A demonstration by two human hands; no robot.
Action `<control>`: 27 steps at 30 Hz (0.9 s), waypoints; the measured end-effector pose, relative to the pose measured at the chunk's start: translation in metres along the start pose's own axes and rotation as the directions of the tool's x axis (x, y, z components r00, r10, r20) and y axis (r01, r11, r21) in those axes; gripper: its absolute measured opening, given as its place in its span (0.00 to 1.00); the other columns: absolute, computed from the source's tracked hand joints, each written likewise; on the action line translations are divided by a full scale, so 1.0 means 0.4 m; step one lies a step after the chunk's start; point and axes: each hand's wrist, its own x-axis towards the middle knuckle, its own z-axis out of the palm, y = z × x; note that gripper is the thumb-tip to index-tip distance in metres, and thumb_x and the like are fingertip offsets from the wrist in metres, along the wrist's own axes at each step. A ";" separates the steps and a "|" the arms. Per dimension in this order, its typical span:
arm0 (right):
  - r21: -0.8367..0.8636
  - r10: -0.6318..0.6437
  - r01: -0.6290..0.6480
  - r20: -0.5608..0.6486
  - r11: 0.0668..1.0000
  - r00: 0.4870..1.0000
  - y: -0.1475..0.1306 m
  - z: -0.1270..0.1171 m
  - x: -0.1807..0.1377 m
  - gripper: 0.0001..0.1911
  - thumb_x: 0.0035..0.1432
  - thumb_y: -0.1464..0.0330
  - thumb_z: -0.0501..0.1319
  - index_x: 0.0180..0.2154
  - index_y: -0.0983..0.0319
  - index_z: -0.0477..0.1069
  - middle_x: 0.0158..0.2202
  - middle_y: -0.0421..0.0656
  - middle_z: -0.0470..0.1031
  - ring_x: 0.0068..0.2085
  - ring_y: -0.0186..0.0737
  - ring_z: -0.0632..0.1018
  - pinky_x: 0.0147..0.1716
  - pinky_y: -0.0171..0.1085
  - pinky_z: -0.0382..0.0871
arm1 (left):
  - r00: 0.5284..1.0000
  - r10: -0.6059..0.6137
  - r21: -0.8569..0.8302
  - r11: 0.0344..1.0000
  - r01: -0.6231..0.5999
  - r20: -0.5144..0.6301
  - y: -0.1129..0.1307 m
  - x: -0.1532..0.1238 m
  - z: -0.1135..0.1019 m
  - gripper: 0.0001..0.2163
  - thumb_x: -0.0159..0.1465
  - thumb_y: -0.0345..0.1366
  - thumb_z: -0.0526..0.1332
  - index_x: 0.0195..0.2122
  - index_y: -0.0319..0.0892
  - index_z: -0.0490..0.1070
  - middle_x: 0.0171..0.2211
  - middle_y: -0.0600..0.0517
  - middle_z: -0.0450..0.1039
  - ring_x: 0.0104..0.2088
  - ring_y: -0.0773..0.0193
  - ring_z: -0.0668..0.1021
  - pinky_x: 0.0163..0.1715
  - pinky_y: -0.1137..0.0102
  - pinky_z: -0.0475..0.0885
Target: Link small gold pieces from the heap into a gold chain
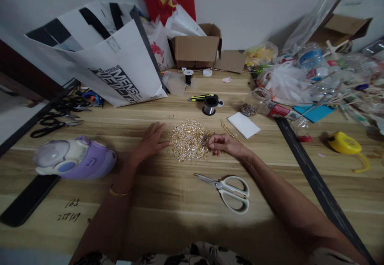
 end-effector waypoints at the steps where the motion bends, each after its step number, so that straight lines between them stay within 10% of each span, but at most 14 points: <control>1: 0.001 -0.003 0.003 0.002 1.000 1.000 0.000 0.000 0.000 0.15 0.51 0.58 0.65 0.31 0.64 0.69 0.23 0.37 0.68 0.24 0.29 0.71 0.23 0.29 0.70 | 1.000 0.013 -0.018 1.000 -0.013 -0.019 0.002 0.001 -0.003 0.35 0.60 0.54 0.53 0.62 0.38 0.50 0.65 0.39 0.47 0.65 0.50 0.49 0.62 0.56 0.49; 9: -0.001 -0.034 0.034 0.023 0.999 0.999 0.000 -0.006 0.001 0.15 0.52 0.59 0.65 0.31 0.64 0.68 0.23 0.37 0.69 0.24 0.29 0.71 0.24 0.29 0.69 | 0.975 0.107 -0.203 0.968 -0.147 -0.196 0.028 0.028 -0.029 0.14 0.61 0.44 0.55 0.40 0.41 0.72 0.48 0.45 0.71 0.53 0.57 0.69 0.57 0.60 0.61; 18: 0.031 -0.028 0.031 -0.101 0.999 0.995 -0.022 0.020 -0.007 0.15 0.50 0.58 0.65 0.29 0.63 0.68 0.23 0.37 0.68 0.24 0.30 0.70 0.24 0.30 0.66 | 0.969 0.170 -0.388 0.893 -0.228 -0.179 0.169 0.027 -0.061 0.07 0.60 0.38 0.56 0.29 0.42 0.69 0.35 0.48 0.75 0.42 0.61 0.75 0.48 0.64 0.67; 23: -0.251 -0.168 0.137 -0.105 0.958 0.980 -0.059 0.064 -0.014 0.11 0.57 0.63 0.59 0.30 0.65 0.69 0.25 0.38 0.67 0.25 0.30 0.67 0.25 0.30 0.61 | 0.941 0.277 -0.413 0.847 -0.335 -0.195 0.232 0.021 -0.044 0.07 0.61 0.35 0.56 0.28 0.41 0.70 0.31 0.50 0.75 0.36 0.62 0.75 0.42 0.66 0.68; 27: -0.615 -0.349 0.252 -0.040 0.747 0.936 -0.074 0.112 -0.021 0.05 0.59 0.71 0.57 0.31 0.65 0.69 0.28 0.40 0.69 0.28 0.32 0.68 0.29 0.31 0.61 | 0.931 0.290 -0.432 0.827 -0.360 -0.221 0.261 0.000 -0.010 0.06 0.60 0.33 0.57 0.28 0.41 0.71 0.29 0.51 0.75 0.34 0.63 0.75 0.38 0.68 0.68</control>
